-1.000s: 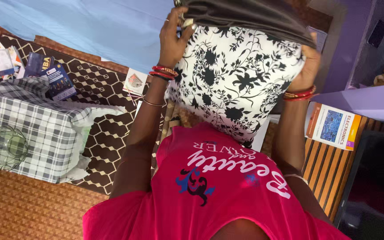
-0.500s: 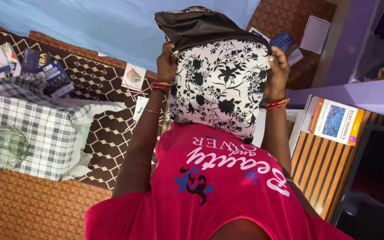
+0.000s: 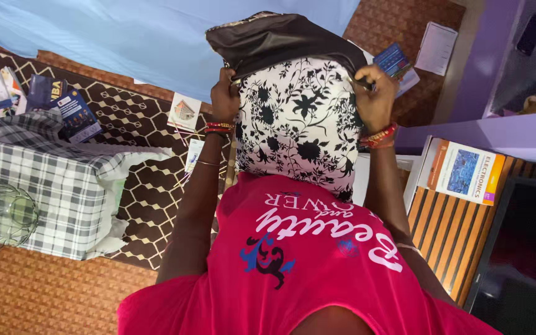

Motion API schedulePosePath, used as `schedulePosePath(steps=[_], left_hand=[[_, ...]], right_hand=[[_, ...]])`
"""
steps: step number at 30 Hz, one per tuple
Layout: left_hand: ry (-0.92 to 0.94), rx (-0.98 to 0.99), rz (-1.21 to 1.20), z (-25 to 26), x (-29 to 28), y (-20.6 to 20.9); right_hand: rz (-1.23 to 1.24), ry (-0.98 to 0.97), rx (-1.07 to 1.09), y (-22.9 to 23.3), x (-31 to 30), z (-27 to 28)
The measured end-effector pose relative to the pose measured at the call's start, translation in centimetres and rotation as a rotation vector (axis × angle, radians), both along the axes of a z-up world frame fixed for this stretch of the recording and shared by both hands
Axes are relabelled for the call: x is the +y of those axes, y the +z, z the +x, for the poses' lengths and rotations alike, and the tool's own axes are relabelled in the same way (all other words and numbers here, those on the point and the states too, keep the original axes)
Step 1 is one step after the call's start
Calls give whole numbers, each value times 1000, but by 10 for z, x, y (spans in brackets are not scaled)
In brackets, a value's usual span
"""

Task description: The person puts a patterned pillow into a maroon decorative cover and then repeats the action with a second pillow and a dark brown cover.

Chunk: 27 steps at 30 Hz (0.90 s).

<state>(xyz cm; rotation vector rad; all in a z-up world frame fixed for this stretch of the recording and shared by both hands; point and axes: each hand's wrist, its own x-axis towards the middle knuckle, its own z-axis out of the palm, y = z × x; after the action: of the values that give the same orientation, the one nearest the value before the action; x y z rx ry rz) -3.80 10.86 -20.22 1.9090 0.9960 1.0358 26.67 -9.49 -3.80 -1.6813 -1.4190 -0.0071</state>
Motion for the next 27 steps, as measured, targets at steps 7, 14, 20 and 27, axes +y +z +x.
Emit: schedulePosePath(steps=[7, 14, 20, 27], left_hand=[[11, 121, -191, -12, -5, 24], [-91, -86, -205, -22, -24, 20], [32, 149, 11, -11, 1, 42], [-414, 115, 367, 52, -60, 150]], right_hand=[[-92, 165, 289, -10, -25, 8], [-152, 75, 266, 3, -46, -18], [24, 108, 349, 24, -5, -38], [-53, 198, 397, 10, 12, -66]])
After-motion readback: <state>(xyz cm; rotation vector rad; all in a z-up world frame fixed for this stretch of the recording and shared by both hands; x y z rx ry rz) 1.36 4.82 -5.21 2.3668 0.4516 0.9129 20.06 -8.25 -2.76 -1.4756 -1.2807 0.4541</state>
